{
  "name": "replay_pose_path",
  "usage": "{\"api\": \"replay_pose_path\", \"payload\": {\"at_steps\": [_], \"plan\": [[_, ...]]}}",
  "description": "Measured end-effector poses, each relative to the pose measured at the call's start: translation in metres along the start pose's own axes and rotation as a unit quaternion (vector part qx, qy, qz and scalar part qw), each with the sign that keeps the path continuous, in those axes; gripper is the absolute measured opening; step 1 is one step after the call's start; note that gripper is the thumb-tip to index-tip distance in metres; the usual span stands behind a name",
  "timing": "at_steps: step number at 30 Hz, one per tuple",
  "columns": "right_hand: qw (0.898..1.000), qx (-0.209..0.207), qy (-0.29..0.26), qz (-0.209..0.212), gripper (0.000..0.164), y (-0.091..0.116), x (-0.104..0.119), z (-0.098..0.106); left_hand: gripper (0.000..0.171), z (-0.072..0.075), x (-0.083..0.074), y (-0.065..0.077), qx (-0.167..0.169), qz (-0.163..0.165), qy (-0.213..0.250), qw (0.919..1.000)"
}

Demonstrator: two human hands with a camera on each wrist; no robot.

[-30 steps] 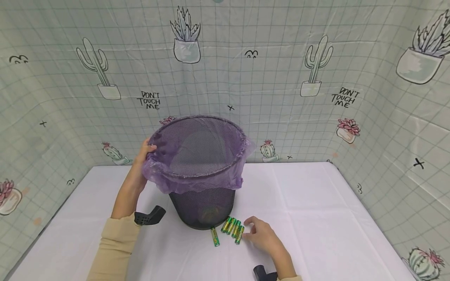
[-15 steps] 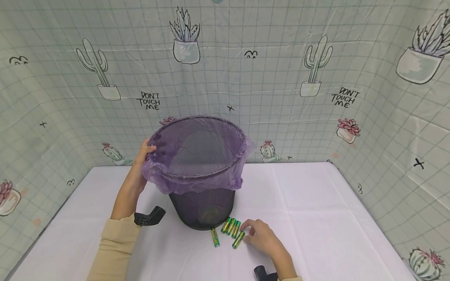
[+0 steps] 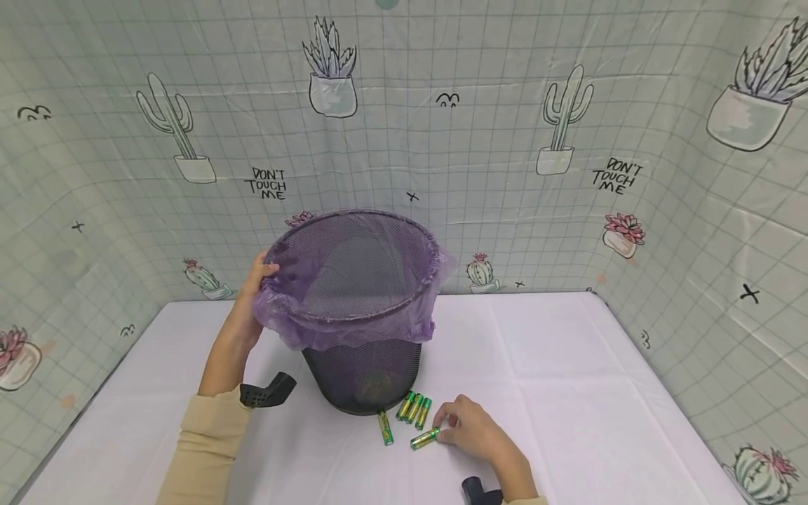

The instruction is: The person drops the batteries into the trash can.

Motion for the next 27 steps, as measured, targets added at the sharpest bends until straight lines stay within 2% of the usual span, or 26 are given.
{"api": "replay_pose_path", "payload": {"at_steps": [19, 27], "plan": [[1.000, -0.008, -0.016, 0.025, 0.017, 0.000, -0.002, 0.007, 0.058, 0.001, -0.001, 0.000, -0.002, -0.005, 0.003, 1.0000], [0.998, -0.042, -0.006, 0.048, 0.016, 0.002, 0.004, 0.020, 0.058, 0.000, -0.001, -0.001, -0.007, 0.001, 0.008, 0.9999]]}}
Point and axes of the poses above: each hand's wrist, its own y-axis away from the middle knuckle, its own z-axis out of the back of the hand, x = y × z, the point moved 3 cm from there along -y, towards the middle knuckle, and after that the axes turned 13 degrees about y, right-handed, at the moved point
